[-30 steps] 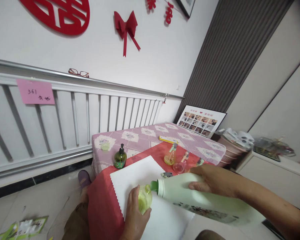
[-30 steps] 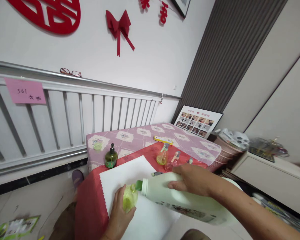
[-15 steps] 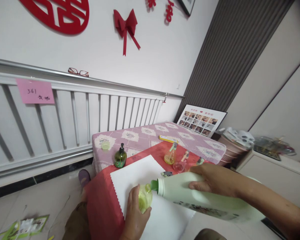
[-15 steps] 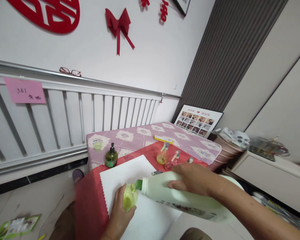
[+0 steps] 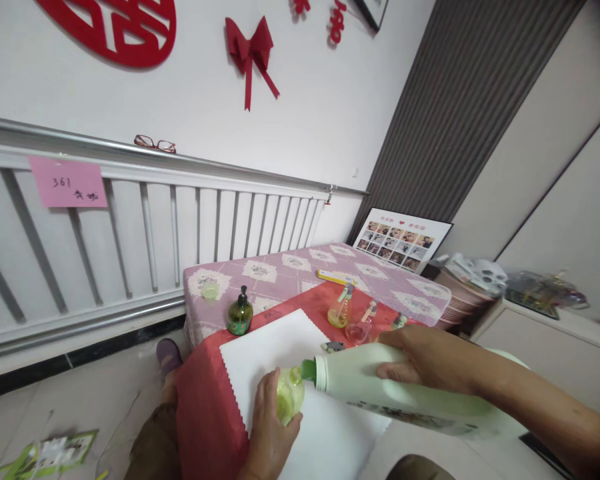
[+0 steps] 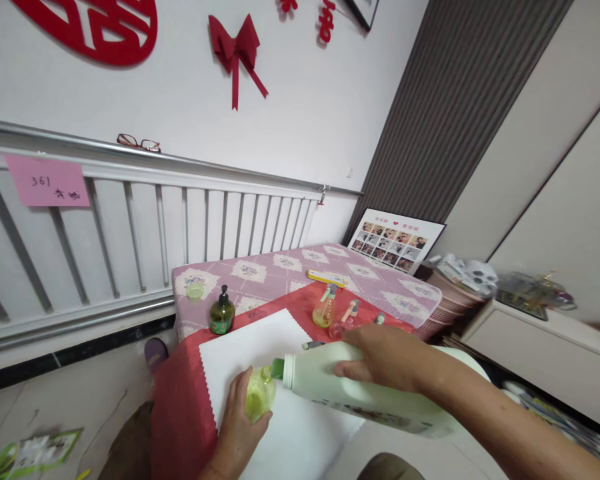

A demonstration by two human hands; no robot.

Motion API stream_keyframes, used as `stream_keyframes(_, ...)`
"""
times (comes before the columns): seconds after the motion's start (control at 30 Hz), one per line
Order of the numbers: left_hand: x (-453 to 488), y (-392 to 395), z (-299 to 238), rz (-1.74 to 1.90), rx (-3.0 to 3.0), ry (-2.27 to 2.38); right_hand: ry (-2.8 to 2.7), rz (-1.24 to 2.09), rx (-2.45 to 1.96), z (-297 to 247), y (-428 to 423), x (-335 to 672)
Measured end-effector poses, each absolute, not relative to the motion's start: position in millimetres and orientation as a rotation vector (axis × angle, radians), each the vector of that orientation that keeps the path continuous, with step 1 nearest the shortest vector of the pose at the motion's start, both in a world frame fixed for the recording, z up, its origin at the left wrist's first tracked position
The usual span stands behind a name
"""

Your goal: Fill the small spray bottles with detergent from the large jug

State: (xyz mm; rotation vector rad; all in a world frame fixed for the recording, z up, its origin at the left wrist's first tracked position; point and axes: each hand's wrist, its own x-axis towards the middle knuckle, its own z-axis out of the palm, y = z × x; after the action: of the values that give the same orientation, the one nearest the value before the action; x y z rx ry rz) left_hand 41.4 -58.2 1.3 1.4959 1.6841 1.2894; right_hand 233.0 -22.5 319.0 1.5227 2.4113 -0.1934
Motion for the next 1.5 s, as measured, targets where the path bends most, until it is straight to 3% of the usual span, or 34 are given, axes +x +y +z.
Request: stream_keyframes(1.5,40.9,-57.8,3.9,1.258,1.502,1.712,2.397,-0.099,1.511,316.6,-19.4,234.3)
